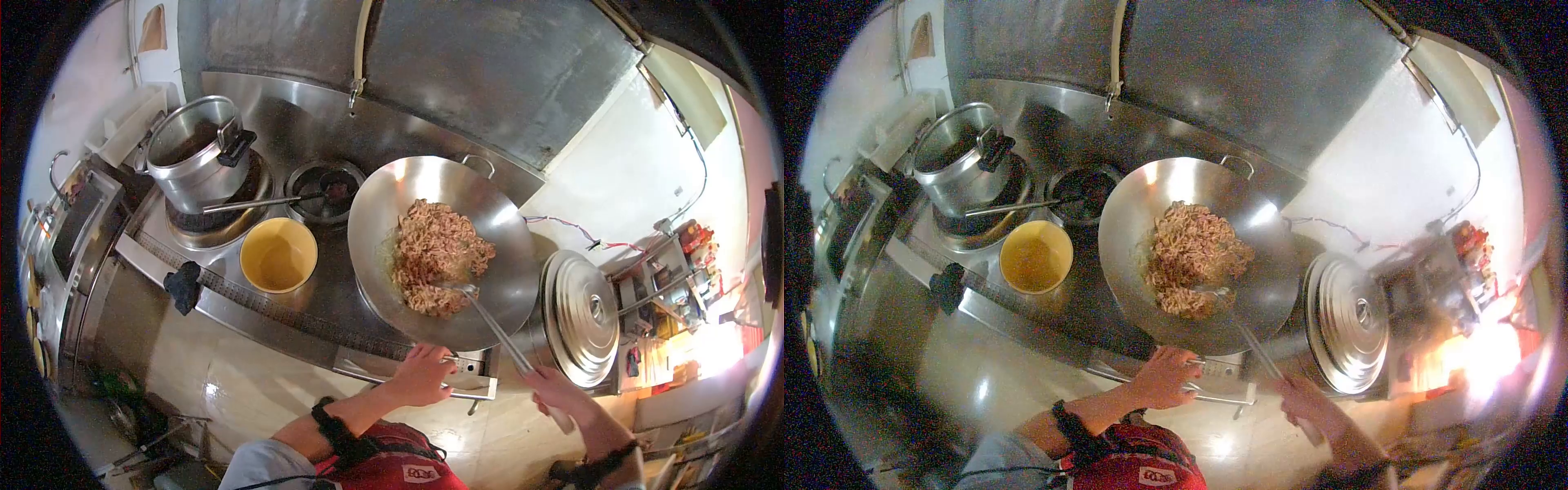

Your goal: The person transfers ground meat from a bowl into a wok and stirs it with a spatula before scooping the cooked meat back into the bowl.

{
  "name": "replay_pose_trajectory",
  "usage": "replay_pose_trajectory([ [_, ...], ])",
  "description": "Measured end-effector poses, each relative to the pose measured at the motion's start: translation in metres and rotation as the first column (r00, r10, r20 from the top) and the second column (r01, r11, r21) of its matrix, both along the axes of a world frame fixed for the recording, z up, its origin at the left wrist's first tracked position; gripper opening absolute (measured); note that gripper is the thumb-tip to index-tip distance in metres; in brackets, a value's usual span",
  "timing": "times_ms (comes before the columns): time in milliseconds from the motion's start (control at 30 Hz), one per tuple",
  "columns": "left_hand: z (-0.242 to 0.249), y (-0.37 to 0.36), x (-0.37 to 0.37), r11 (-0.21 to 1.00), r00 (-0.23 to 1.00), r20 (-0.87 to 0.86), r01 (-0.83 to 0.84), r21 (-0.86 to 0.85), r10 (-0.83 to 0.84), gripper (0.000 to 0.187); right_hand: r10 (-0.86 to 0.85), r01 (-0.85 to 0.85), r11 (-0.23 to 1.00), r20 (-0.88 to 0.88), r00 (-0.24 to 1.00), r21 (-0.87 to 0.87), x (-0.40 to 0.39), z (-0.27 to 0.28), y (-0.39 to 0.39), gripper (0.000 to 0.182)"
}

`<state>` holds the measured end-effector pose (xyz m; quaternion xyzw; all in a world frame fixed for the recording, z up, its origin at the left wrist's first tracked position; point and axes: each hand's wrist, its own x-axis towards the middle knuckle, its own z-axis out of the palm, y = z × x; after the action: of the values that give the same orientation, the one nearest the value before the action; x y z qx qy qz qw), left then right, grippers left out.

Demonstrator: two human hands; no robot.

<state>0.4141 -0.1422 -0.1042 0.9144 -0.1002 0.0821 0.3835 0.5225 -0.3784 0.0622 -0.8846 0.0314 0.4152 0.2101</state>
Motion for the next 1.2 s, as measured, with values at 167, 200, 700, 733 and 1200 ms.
replay_pose_trajectory([
  [167, 0.005, -0.001, -0.002, 1.000, 1.000, -0.010, -0.008, -0.003, 0.008, 0.035, 0.001, -0.004, 1.000, -0.089, 0.996, -0.026, -0.012, -0.007, 0.001, 0.040],
  [200, 0.005, -0.002, -0.002, 1.000, 1.000, -0.020, -0.012, 0.006, 0.012, 0.035, 0.032, -0.031, 0.999, -0.065, 0.997, 0.011, -0.011, -0.026, 0.010, 0.040],
  [700, -0.007, 0.001, 0.000, 0.997, 1.000, -0.010, -0.004, 0.081, 0.005, 0.040, 0.432, -0.403, 0.902, 0.388, 0.815, -0.156, 0.089, -0.135, 0.005, 0.042],
  [733, -0.006, 0.002, 0.000, 0.997, 1.000, -0.003, -0.009, 0.074, 0.009, 0.040, 0.230, -0.211, 0.971, 0.208, 0.951, -0.113, 0.074, -0.114, 0.007, 0.042],
  [1200, 0.000, -0.001, -0.003, 0.997, 0.999, -0.031, -0.033, 0.071, 0.035, 0.035, 0.270, -0.351, 0.916, 0.352, 0.896, 0.193, 0.086, -0.151, 0.077, 0.037],
])
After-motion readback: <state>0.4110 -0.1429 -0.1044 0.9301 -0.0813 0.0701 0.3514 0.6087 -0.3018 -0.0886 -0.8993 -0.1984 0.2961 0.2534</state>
